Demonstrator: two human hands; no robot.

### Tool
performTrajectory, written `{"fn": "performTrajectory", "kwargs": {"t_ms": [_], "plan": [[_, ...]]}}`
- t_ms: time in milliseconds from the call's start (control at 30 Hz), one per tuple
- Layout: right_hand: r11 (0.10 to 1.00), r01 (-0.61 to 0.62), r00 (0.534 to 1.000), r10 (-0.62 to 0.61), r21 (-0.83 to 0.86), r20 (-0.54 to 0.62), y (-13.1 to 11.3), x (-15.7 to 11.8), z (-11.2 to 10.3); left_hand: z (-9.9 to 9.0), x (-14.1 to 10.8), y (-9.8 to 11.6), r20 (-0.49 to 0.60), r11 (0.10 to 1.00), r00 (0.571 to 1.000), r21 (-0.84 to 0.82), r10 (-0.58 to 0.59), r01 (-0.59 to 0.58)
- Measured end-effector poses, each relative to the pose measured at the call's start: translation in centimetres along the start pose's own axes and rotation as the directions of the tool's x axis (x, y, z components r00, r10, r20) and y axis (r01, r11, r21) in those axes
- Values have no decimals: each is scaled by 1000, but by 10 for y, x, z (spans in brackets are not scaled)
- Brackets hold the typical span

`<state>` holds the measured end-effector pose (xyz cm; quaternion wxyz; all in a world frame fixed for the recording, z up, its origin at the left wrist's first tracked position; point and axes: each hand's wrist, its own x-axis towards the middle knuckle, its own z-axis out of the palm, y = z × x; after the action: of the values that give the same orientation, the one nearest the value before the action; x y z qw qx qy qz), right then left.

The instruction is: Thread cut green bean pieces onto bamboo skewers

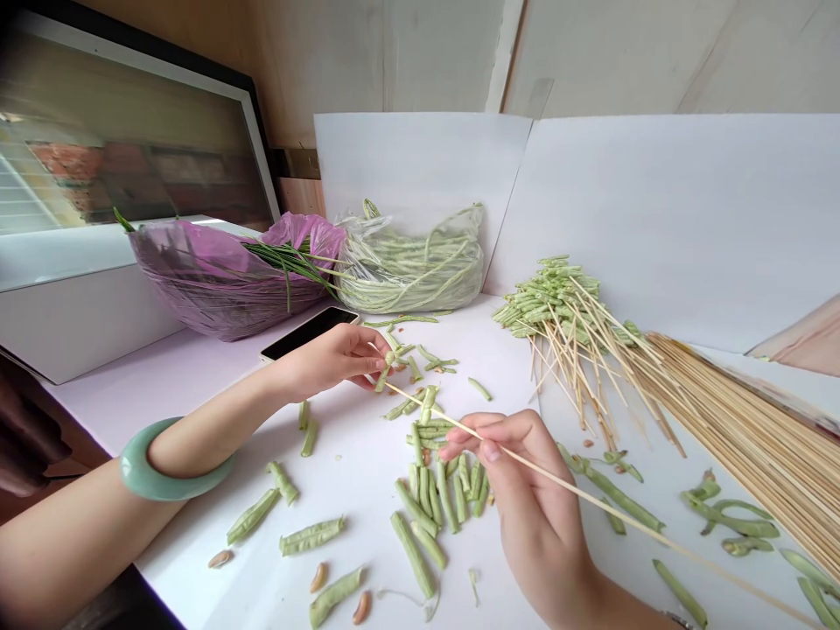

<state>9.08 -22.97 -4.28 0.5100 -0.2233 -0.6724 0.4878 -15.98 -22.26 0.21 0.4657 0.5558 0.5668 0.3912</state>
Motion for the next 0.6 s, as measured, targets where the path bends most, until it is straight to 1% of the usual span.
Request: {"fn": "performTrajectory", "kwargs": {"t_ms": [100, 200, 433, 600], "plan": [[1000, -25, 999, 25, 6, -21, 2, 1, -1, 3, 0, -2, 52, 987, 999, -160, -8, 16], [1000, -13, 1000, 13, 3, -26, 2, 1, -1, 3, -1, -1, 75, 970, 997, -240, -20, 37], [1000, -10, 1000, 9, -24, -11, 1, 1, -1, 1, -2, 0, 96, 957, 995, -284, -31, 57], [998, 21, 1000, -21, -61, 12, 1, -1, -1, 4, -1, -3, 105, 946, 994, -319, -20, 52]]}}
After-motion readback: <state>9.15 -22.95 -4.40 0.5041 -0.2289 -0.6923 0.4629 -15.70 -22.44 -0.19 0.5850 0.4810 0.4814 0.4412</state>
